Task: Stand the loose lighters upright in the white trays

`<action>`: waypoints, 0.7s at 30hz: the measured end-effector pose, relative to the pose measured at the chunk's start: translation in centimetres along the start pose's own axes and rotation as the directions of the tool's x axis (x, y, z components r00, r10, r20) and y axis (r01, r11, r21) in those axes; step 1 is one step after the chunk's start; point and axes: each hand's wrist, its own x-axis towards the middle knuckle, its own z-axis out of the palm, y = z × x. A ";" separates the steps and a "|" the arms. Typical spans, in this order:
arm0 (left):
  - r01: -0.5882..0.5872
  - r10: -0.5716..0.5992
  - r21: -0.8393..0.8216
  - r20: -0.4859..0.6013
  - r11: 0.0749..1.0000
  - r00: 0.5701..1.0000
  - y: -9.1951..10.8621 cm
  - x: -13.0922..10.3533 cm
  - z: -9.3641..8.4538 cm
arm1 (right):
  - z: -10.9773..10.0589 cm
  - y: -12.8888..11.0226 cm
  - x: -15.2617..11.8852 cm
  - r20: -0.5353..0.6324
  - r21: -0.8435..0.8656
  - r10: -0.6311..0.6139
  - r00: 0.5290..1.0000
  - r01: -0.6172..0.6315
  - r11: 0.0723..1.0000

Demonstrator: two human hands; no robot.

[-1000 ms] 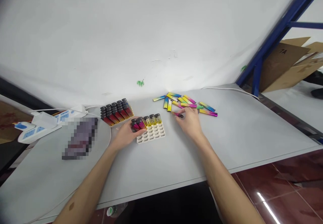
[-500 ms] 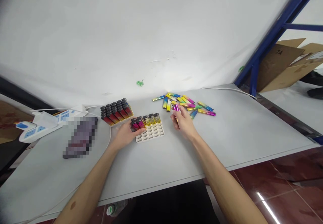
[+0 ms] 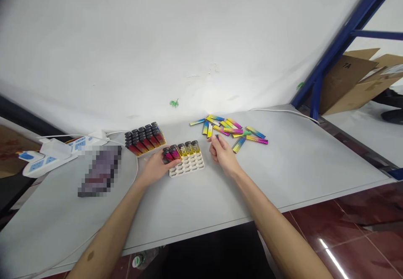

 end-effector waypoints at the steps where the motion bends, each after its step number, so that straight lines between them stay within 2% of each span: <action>1: 0.003 -0.003 0.001 0.000 1.000 1.000 0.0 0.0 0.0 | 0.0 0.1 0.0 -0.011 0.004 0.016 1.000 -0.016 1.000; 6: 0.015 -0.015 0.005 -0.004 1.000 1.000 0.1 -0.1 -0.1 | -0.1 0.3 0.1 -0.078 0.009 0.068 0.995 -0.068 0.998; 11: 0.005 -0.005 -0.007 0.006 1.000 1.000 0.4 -0.2 -0.2 | 0.3 0.3 0.0 -0.075 0.037 0.098 0.992 -0.096 0.995; 15: 0.008 -0.008 0.004 0.008 1.000 1.000 0.5 -0.2 -0.2 | 0.5 0.5 0.0 -0.071 0.041 0.112 0.991 -0.109 0.993; 21: -0.021 0.021 0.017 -0.014 1.000 1.000 0.3 -0.2 -0.1 | 0.6 0.6 0.0 -0.136 0.003 0.101 0.986 -0.102 0.995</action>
